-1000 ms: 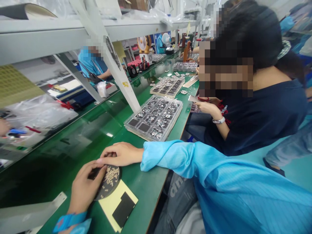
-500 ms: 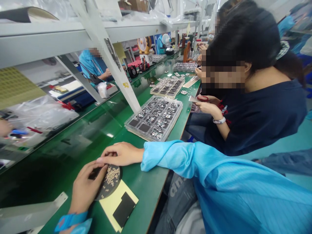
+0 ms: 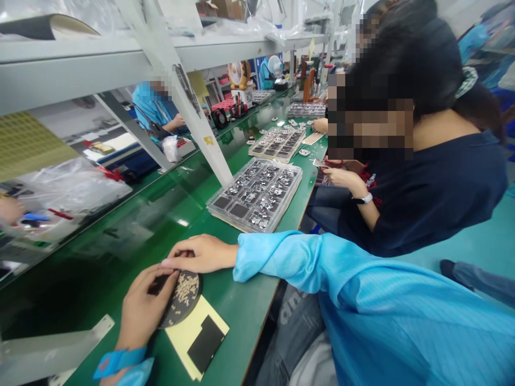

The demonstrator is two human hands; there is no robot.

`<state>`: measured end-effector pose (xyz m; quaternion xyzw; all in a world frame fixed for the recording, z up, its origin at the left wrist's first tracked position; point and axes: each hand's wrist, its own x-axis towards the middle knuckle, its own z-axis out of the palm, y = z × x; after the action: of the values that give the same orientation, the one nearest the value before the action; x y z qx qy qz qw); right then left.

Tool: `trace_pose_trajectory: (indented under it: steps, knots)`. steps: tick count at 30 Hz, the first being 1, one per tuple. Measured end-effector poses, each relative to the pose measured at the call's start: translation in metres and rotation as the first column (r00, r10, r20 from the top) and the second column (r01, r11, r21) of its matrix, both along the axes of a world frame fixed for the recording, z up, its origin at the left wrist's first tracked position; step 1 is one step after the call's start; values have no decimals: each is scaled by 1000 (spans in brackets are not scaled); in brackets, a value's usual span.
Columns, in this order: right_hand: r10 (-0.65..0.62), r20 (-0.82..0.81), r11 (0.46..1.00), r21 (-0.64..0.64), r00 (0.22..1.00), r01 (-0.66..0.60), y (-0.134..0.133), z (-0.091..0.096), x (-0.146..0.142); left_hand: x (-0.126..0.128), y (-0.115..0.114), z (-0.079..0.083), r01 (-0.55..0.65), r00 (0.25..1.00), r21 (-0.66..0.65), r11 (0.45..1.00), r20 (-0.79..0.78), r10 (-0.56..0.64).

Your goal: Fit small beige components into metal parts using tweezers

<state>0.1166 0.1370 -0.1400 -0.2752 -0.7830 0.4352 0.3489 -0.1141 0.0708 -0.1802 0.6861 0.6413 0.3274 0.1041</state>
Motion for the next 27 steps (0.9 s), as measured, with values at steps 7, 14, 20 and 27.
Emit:
trace_pose_trajectory:
  steps: [7, 14, 20, 27]
  knots:
    - [7, -10, 1000, 3, 1000, -7, -1, 2, 2, 1, -2, 1, 10, 1000, 0, 1000, -5, -10]
    - [-4, -16, 1000, 6, 1000, 4, -2, 4, 2, 2, -1, 2, 19, 1000, 13, 1000, -13, -19]
    - [8, 10, 1000, -1, 1000, -8, -2, 4, 3, 2, -1, 2, 30, 999, 4, 1000, -21, -30]
    - [-1, 14, 1000, 8, 1000, 1, -3, 5, 3, 1, 0, 3, 33, 999, 12, 999, -18, -33]
